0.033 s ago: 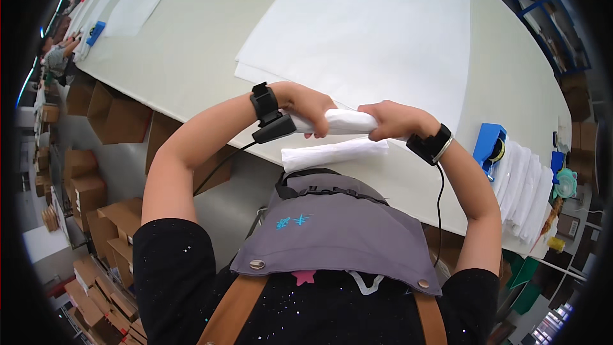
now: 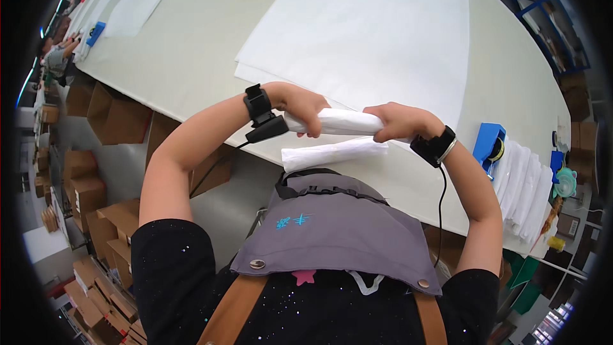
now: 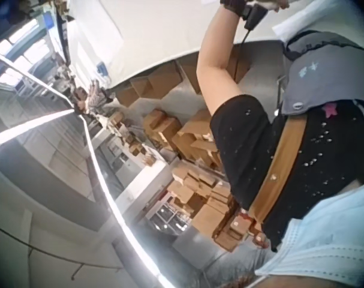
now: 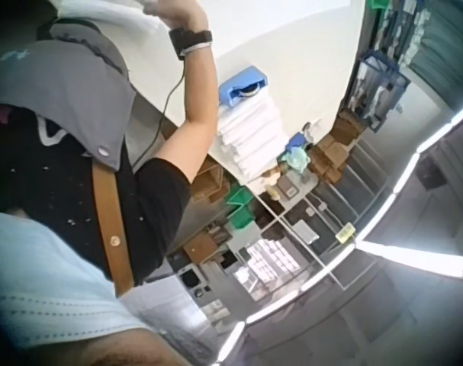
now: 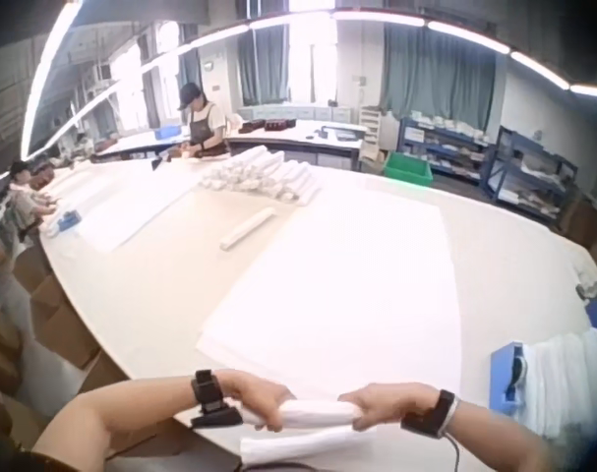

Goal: The person repeatedly rolls white fabric or paper sheets into tight cylindrical bundles on a long table. They smooth the material, roll it tightly, and place the finished rolls into a cardboard box. The process is repeated multiple times with new sheets.

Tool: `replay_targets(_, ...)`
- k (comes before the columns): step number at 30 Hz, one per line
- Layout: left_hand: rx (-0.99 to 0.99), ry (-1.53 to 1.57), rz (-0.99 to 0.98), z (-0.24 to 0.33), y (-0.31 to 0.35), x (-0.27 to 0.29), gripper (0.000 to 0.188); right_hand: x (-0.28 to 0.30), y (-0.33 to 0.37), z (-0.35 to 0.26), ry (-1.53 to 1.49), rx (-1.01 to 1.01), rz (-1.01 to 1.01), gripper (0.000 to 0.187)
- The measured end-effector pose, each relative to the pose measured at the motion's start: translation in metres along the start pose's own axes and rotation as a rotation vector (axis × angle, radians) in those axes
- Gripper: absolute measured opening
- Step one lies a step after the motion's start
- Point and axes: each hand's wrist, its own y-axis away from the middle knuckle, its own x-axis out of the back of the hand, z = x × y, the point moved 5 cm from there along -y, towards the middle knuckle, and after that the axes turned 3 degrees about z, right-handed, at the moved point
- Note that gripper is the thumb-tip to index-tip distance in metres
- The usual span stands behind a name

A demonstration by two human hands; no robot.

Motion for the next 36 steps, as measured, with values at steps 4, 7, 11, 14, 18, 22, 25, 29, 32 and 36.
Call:
replay_targets(4,-0.005,-0.011,-0.006,-0.034,0.041,0.014,0.019,-0.012,0.027,0.031,-0.206,-0.035,-0.076,0.043)
replay_targets(7,0.044,0.091,0.42,-0.061,0.087,0.041,0.016,-0.01,0.047,0.042,-0.267,-0.134,-0.066,0.044)
replay_targets(11,-0.079,-0.14,0.634,-0.03,0.103,0.05,0.042,-0.013,0.046,0.028,-0.271,-0.112,-0.091,0.044)
replay_targets(14,-0.15,-0.423,0.534,0.048,0.069,0.012,0.064,-0.016,0.04,0.009,-0.246,-0.072,-0.09,0.042)
replay_targets(18,-0.24,-0.679,0.416,0.077,0.002,-0.054,0.086,-0.013,0.032,-0.004,-0.104,-0.099,-0.116,0.041)
replay_targets(22,-0.163,-0.457,0.274,0.063,0.006,-0.061,0.055,-0.018,0.073,0.013,-0.236,-0.141,-0.13,0.041)
replay_targets(25,-0.225,-0.326,0.255,0.062,0.012,-0.071,0.055,-0.011,0.098,0.012,-0.352,-0.143,-0.118,0.038)
replay_targets(29,-0.209,-0.245,0.25,0.06,0.023,-0.068,0.059,0.005,0.132,0.021,-0.487,-0.088,0.135,0.046)
replay_targets(32,-0.257,-0.116,0.248,0.051,0.027,-0.071,0.067,0.006,0.148,0.063,-0.674,-0.051,0.413,0.052)
replay_targets(36,-0.243,0.015,0.273,0.039,0.029,-0.071,0.07,-0.005,0.15,0.044,-0.784,0.175,0.767,0.079)
